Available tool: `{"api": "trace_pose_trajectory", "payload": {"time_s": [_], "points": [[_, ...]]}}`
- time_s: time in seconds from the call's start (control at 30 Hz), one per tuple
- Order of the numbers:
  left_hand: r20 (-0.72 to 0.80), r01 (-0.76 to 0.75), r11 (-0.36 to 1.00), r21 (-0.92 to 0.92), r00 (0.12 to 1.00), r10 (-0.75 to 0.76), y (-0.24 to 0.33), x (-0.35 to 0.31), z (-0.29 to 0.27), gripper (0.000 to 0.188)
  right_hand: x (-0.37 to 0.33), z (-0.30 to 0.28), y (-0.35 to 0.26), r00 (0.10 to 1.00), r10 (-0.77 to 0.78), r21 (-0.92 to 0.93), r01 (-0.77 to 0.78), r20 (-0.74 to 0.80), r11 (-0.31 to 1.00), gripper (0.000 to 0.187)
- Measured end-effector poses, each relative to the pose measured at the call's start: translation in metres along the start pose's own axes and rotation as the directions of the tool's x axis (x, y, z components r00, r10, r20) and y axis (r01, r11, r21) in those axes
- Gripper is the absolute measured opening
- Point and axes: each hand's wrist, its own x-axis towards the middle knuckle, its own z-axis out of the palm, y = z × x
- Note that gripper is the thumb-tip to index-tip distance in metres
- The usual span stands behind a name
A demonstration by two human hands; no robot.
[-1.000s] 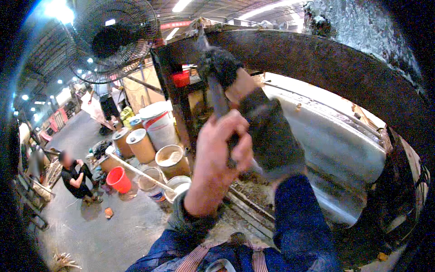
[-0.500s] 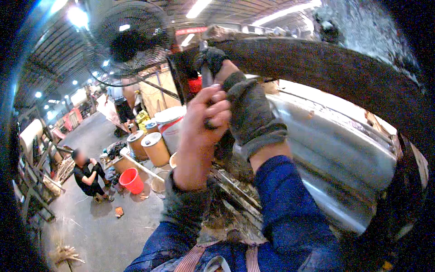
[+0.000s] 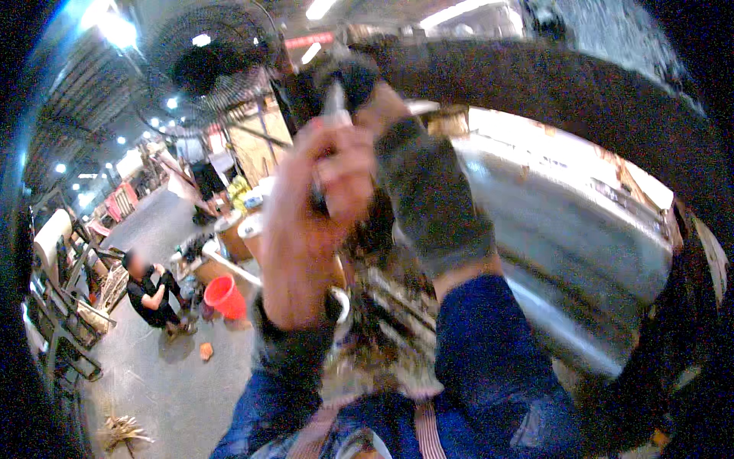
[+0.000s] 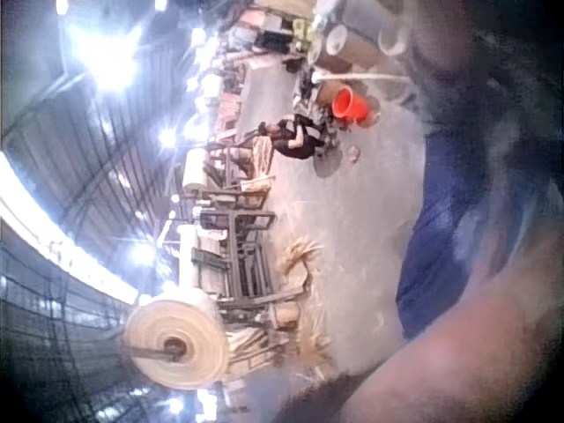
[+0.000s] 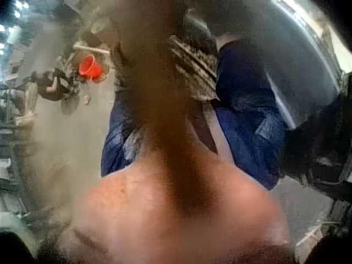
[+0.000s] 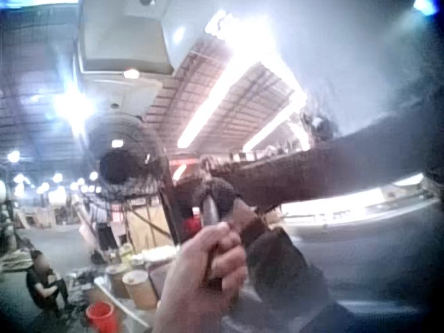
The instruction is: The person uses a long metal bar to scrape and remove debris from the rollers and frame of an industrial machine.
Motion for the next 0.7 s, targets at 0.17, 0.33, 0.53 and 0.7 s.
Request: {"api": "trace_pose_trajectory", "payload": {"time_s": [0.17, 0.33, 0.53, 0.7], "points": [[-0.189, -0.063, 0.969, 0.239, 0.976, 0.11, -0.044, -0.006, 0.01, 0.012, -0.01, -0.021, 0.02, 0.908, 0.349, 0.712, -0.404, 0.233, 0.575, 0.005], [-0.294, -0.083, 0.964, 0.254, 0.943, 0.159, -0.04, -0.026, -0.009, 0.016, -0.029, 0.041, 0.014, 0.809, 0.524, 0.95, -0.312, 0.268, -0.004, 0.007], [-0.206, -0.066, 0.997, 0.043, 0.976, 0.073, 0.025, 0.02, -0.035, 0.015, 0.01, 0.044, 0.035, 0.778, 0.59, 0.972, -0.227, 0.215, -0.055, 0.009], [-0.335, -0.034, 0.95, 0.31, 0.931, 0.142, -0.037, -0.012, -0.039, 0.018, -0.039, 0.049, 0.015, 0.738, 0.62, 0.962, -0.167, 0.266, -0.215, 0.007]]}}
